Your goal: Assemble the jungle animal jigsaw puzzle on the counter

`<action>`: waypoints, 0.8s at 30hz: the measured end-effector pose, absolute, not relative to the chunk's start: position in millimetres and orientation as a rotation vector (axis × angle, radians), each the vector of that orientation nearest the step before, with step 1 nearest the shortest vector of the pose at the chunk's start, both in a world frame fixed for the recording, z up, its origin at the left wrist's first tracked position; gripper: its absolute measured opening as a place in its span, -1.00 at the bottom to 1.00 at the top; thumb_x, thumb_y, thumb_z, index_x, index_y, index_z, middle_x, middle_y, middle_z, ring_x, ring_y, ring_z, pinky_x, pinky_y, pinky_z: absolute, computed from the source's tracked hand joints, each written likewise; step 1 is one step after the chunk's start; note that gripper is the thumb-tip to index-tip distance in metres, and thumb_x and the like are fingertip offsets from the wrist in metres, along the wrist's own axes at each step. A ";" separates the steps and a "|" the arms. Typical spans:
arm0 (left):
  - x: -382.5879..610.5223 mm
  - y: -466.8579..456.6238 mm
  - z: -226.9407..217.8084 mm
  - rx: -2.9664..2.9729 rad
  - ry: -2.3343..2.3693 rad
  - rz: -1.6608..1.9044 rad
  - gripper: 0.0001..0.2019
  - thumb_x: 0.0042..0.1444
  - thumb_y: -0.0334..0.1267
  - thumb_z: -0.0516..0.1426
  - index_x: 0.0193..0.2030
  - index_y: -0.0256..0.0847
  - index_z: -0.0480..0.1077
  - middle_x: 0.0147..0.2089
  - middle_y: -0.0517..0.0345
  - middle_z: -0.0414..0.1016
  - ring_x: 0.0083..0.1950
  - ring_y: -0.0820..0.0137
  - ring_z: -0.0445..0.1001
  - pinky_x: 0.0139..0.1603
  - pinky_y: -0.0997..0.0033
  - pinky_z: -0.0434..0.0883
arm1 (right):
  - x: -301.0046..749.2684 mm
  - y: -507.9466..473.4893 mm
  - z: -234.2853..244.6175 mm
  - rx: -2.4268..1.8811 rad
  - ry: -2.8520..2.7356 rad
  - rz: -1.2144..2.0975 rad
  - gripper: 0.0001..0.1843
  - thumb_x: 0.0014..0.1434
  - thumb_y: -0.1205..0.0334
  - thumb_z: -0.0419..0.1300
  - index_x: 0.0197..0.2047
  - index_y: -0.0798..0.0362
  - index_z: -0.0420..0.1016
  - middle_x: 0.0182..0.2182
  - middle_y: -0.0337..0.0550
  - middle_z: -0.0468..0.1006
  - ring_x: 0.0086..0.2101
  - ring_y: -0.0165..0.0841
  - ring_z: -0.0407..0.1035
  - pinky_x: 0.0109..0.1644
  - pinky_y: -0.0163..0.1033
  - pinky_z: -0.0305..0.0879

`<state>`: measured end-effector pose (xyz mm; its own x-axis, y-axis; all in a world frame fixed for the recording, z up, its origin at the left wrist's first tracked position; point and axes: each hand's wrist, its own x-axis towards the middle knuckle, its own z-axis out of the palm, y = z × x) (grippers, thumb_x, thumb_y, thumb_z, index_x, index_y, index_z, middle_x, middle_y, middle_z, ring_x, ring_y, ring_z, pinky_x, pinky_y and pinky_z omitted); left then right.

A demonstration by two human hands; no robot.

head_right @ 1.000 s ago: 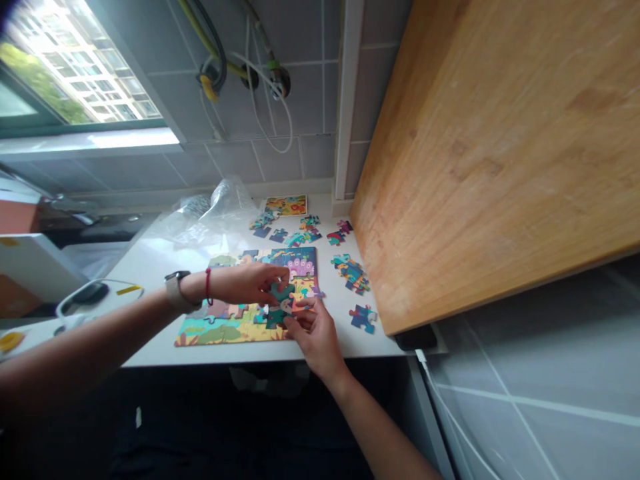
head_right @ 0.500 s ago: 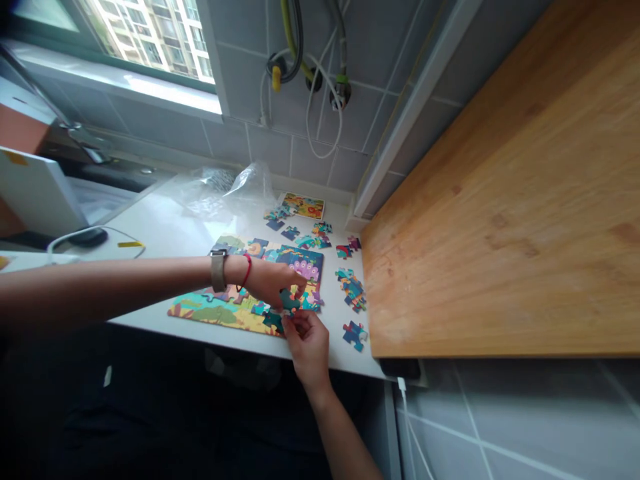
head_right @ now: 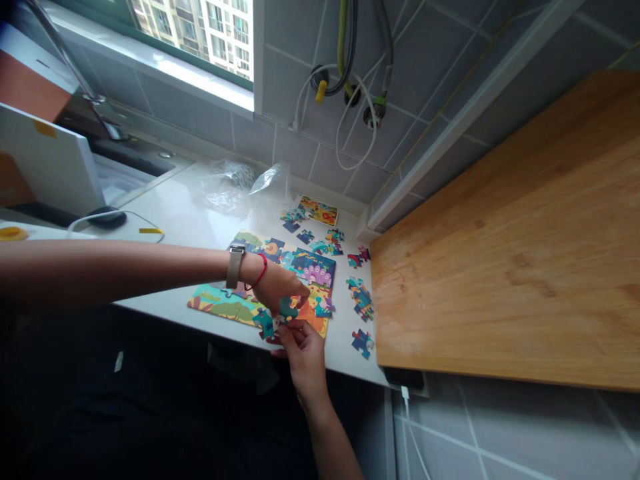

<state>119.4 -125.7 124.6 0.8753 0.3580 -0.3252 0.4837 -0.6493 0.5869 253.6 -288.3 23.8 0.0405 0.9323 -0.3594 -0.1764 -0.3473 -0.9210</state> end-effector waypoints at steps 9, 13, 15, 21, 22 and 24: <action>85.8 -126.8 128.1 2.537 0.526 -0.487 -0.56 -0.23 -0.54 0.38 -0.16 -0.12 0.55 -0.28 0.19 0.64 -0.29 0.30 0.50 -0.26 0.44 0.33 | 266.8 -278.4 18.8 -1.380 -2.156 0.371 -0.65 0.41 0.17 0.20 0.20 -0.01 0.57 0.26 0.04 0.54 0.31 0.07 0.32 0.33 0.28 0.39; 94.8 -128.1 121.6 2.551 0.466 -0.492 -0.56 -0.22 -0.56 0.36 -0.14 -0.16 0.55 -0.20 0.08 0.67 -0.22 0.23 0.53 -0.22 0.38 0.39 | 274.0 -285.7 6.6 -1.318 -2.305 0.265 -0.63 0.41 0.26 0.19 0.24 0.03 0.54 0.26 0.04 0.54 0.34 0.05 0.30 0.32 0.27 0.44; 103.7 -126.8 116.8 2.545 0.440 -0.494 -0.57 -0.25 -0.57 0.38 -0.18 -0.14 0.55 -0.26 0.12 0.65 -0.23 0.22 0.52 -0.21 0.36 0.39 | 280.0 -293.2 5.8 -1.324 -2.279 0.253 -0.63 0.42 0.30 0.18 0.25 0.04 0.52 0.26 0.05 0.55 0.34 -0.01 0.31 0.33 0.21 0.44; 128.8 -120.4 97.0 2.503 0.406 -0.531 -0.58 -0.32 -0.67 0.37 -0.33 -0.13 0.53 -0.49 0.31 0.49 -0.29 0.26 0.45 -0.11 0.29 0.41 | 295.3 -311.6 12.2 -1.346 -2.206 0.273 -0.66 0.41 0.39 0.16 0.20 0.02 0.52 0.23 0.04 0.57 0.31 -0.08 0.37 0.32 0.14 0.47; 131.9 -119.4 94.2 2.496 0.409 -0.534 -0.59 -0.32 -0.68 0.37 -0.34 -0.15 0.53 -0.50 0.31 0.48 -0.28 0.26 0.45 -0.08 0.28 0.41 | 296.1 -313.0 13.0 -1.343 -2.193 0.273 -0.67 0.40 0.40 0.16 0.19 0.03 0.52 0.22 0.04 0.57 0.31 -0.09 0.37 0.31 0.13 0.48; 137.5 -117.3 90.6 2.493 0.424 -0.544 -0.59 -0.34 -0.71 0.37 -0.36 -0.19 0.52 -0.52 0.30 0.46 -0.25 0.25 0.44 -0.03 0.24 0.40 | 295.7 -314.3 14.2 -1.332 -2.155 0.252 -0.68 0.40 0.41 0.16 0.17 0.02 0.52 0.21 0.05 0.58 0.28 -0.10 0.40 0.29 0.11 0.49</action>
<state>137.5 -117.3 90.6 0.8684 0.1814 -0.4614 0.4029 -0.8005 0.4437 295.7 -314.3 14.2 -0.3274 0.8650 0.3803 0.7536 0.4818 -0.4471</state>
